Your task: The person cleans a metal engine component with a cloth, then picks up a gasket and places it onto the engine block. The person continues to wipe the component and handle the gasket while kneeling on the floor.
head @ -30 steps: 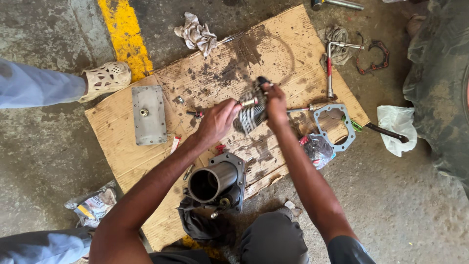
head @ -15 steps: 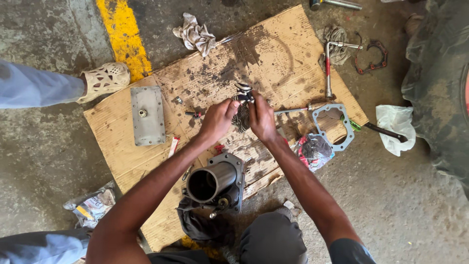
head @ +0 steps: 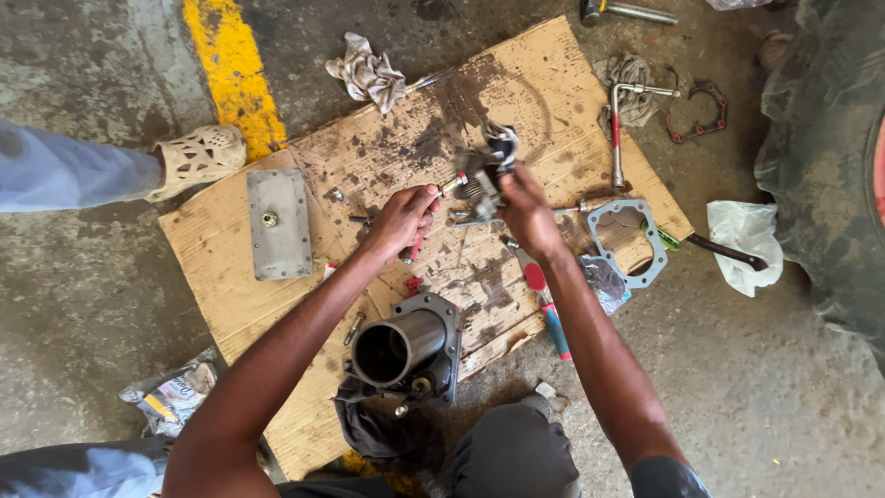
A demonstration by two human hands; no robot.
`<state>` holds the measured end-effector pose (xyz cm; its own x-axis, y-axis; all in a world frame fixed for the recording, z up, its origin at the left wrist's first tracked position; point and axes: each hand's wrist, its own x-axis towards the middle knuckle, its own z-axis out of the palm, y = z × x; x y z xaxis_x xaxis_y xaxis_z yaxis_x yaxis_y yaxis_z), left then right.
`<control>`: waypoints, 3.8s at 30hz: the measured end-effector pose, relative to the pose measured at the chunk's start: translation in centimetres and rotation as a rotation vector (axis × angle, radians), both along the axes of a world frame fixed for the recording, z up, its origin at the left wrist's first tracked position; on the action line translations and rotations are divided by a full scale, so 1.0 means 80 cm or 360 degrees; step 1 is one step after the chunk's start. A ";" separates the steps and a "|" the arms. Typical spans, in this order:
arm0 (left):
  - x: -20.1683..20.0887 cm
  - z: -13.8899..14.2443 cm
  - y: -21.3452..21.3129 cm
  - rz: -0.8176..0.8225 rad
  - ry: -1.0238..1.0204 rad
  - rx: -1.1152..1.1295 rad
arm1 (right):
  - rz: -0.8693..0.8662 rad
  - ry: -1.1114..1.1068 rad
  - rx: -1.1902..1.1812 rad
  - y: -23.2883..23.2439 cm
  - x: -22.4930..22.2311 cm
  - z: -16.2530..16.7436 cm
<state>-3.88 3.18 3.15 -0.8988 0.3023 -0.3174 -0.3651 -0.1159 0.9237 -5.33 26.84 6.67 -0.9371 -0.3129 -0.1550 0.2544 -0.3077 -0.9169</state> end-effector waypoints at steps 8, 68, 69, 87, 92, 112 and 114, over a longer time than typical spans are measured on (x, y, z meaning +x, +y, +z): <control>0.011 -0.006 0.018 -0.0080 0.0483 -0.0895 | -0.0045 0.0662 0.1203 -0.041 0.004 -0.010; 0.015 -0.028 -0.021 -0.0173 0.1706 -0.1131 | 0.0309 0.0074 0.0909 -0.025 0.032 0.009; 0.015 -0.029 -0.020 -0.0232 0.1665 -0.1145 | 0.0279 0.0177 0.0872 -0.029 0.035 0.000; 0.035 -0.017 -0.025 -0.0027 0.1611 -0.0915 | -0.0517 -0.0205 0.0125 -0.029 0.027 0.008; 0.036 -0.015 -0.026 0.0002 0.1615 -0.0845 | 0.0047 0.0103 0.0048 -0.052 0.051 0.018; 0.025 0.004 -0.041 -0.0144 0.2114 -0.1250 | 0.0409 0.0449 0.0765 -0.005 0.036 0.034; 0.026 0.002 -0.031 -0.0216 0.1939 -0.1117 | 0.0330 0.0415 0.1060 -0.013 0.043 0.031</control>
